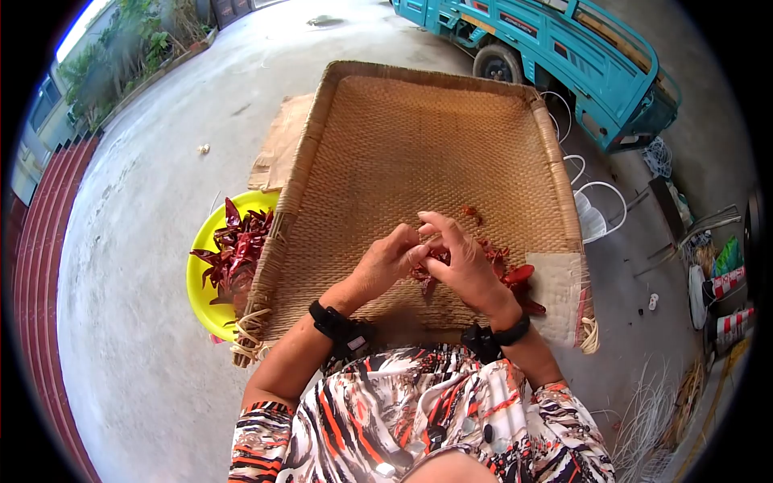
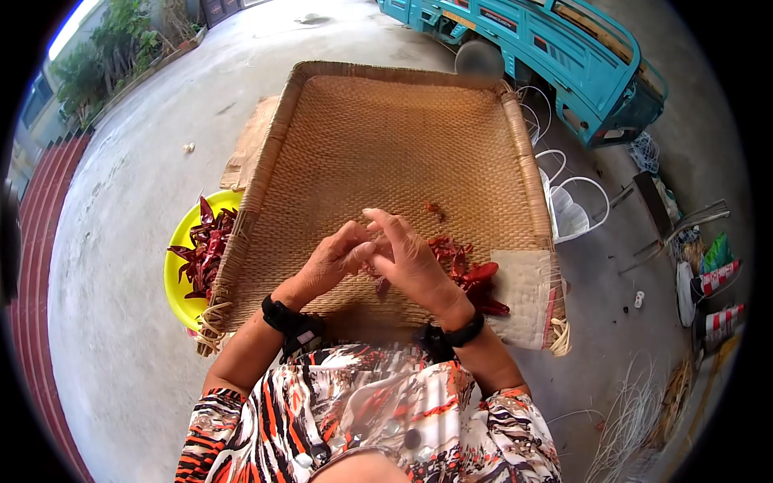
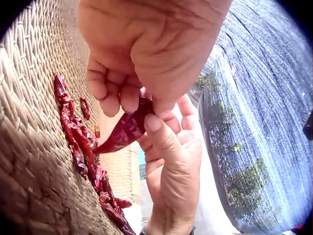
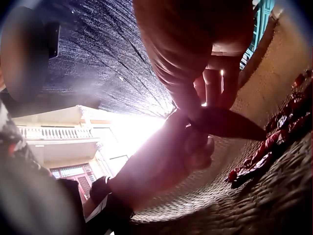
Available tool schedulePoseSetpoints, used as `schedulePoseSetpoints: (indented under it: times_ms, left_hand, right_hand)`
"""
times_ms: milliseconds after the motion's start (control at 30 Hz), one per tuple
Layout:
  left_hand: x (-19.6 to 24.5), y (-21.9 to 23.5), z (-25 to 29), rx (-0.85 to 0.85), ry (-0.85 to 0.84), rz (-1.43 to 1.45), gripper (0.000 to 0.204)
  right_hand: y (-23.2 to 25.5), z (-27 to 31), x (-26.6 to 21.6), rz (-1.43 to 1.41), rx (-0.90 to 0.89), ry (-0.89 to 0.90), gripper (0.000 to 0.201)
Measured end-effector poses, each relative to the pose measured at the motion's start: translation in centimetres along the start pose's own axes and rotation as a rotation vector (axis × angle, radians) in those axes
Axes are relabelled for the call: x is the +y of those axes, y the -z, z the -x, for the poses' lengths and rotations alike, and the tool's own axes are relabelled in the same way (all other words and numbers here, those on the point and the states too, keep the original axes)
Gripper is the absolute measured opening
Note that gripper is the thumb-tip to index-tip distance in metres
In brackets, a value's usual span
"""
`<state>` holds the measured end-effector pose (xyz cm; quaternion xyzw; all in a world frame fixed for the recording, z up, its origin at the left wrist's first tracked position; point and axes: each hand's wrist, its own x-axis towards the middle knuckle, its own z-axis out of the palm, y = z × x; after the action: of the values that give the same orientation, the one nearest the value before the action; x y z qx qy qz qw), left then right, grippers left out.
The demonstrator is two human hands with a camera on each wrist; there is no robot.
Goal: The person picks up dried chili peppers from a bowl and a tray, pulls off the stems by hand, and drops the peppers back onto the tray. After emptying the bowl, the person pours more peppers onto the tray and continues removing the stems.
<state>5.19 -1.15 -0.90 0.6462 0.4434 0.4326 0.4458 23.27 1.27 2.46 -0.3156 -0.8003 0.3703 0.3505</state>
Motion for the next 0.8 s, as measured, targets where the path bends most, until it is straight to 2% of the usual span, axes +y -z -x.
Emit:
schedulePoseSetpoints:
  times_ms: [67,167,200,267,367,467,533,567,667,700,767,800]
  left_hand:
    - [0.3,-0.1,0.1,0.02,0.052,0.008,0.024]
    - [0.3,0.2,0.3,0.043,0.094,0.154,0.025]
    - [0.4,0.5,0.3,0.026,0.086,0.214,0.027]
    - [0.4,0.4,0.3,-0.015,0.094,0.331,0.03]
    - [0.0,0.7,0.2,-0.117,0.23,0.752,0.028]
    - [0.7,0.6,0.2,-0.125,0.235,0.782,0.026]
    - [1.0,0.4,0.3,-0.058,0.233,0.705,0.025]
    - [1.2,0.4,0.2,-0.027,0.231,0.667,0.025]
    - [1.5,0.9,0.0,0.061,0.167,0.839,0.029]
    - [1.4,1.3,0.0,0.098,0.137,0.902,0.031]
    - [0.3,2.5,-0.3,0.038,0.005,1.153,0.038]
    - [1.0,3.1,-0.2,0.07,-0.05,1.213,0.037]
  right_hand:
    - [0.1,0.0,0.1,0.019,0.01,-0.051,0.043]
    - [0.2,0.0,2.1,0.159,-0.018,0.113,0.026]
    - [0.1,0.0,2.0,0.075,-0.03,0.061,0.024]
    - [-0.1,0.0,1.7,-0.095,-0.053,-0.045,0.022]
    - [0.1,0.1,1.5,-0.139,-0.1,-0.152,0.022]
    - [-0.1,0.4,2.2,-0.327,-0.135,-0.237,0.025]
    - [0.3,0.5,2.3,-0.201,-0.155,-0.199,0.027]
    - [0.5,0.5,2.3,-0.136,-0.164,-0.182,0.029]
    - [0.8,1.0,3.4,-0.219,-0.054,-0.12,0.029]
    - [1.5,1.1,2.9,-0.145,-0.034,-0.128,0.028]
    - [3.5,1.4,1.7,-0.002,-0.002,-0.143,0.026]
    - [3.9,1.8,2.8,-0.028,0.023,-0.199,0.023]
